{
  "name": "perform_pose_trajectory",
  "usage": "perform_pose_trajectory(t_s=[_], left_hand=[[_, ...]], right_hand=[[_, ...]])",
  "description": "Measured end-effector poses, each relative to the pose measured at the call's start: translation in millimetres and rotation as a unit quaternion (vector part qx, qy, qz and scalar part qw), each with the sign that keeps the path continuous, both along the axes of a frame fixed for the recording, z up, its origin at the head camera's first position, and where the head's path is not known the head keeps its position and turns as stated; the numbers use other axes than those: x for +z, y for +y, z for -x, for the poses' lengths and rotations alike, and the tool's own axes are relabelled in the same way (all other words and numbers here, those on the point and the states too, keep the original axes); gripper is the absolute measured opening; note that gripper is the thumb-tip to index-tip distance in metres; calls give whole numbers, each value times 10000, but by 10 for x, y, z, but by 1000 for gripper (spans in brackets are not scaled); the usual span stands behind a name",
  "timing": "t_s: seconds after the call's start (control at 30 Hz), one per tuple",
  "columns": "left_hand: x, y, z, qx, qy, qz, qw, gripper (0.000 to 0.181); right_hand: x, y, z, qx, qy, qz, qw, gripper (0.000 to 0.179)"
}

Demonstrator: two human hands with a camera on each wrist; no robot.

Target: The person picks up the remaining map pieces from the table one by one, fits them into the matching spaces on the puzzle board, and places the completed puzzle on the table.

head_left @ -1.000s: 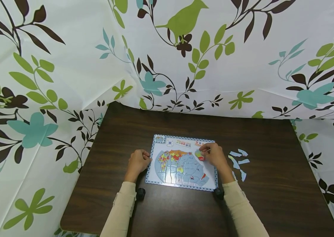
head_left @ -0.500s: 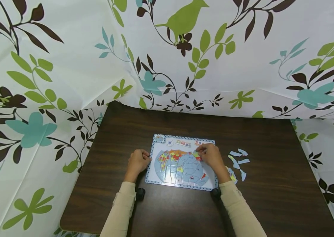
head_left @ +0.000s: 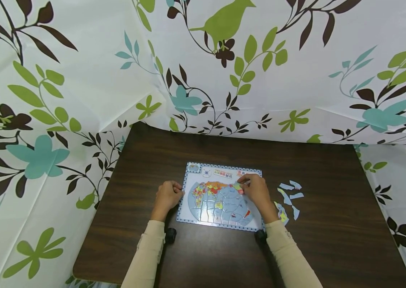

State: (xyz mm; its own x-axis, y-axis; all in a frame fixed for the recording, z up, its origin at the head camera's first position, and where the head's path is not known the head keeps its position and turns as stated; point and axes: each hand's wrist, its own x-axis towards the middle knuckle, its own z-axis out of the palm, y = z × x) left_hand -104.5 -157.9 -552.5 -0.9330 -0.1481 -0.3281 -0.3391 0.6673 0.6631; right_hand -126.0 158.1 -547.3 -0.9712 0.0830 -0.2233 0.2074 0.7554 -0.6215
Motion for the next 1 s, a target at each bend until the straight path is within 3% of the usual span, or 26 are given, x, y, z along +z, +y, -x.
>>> perform_pose_trajectory(t_s=[0.37,1.0], left_hand=[[-14,1,8,-3,12,-21,10000,14],[25,24,4,16,-65,11,10000,15]], right_hand=[[-24,-12,-24,-3,283,-42,9996,12],[-53,-63,-44,-175,412,-43,9990,9]])
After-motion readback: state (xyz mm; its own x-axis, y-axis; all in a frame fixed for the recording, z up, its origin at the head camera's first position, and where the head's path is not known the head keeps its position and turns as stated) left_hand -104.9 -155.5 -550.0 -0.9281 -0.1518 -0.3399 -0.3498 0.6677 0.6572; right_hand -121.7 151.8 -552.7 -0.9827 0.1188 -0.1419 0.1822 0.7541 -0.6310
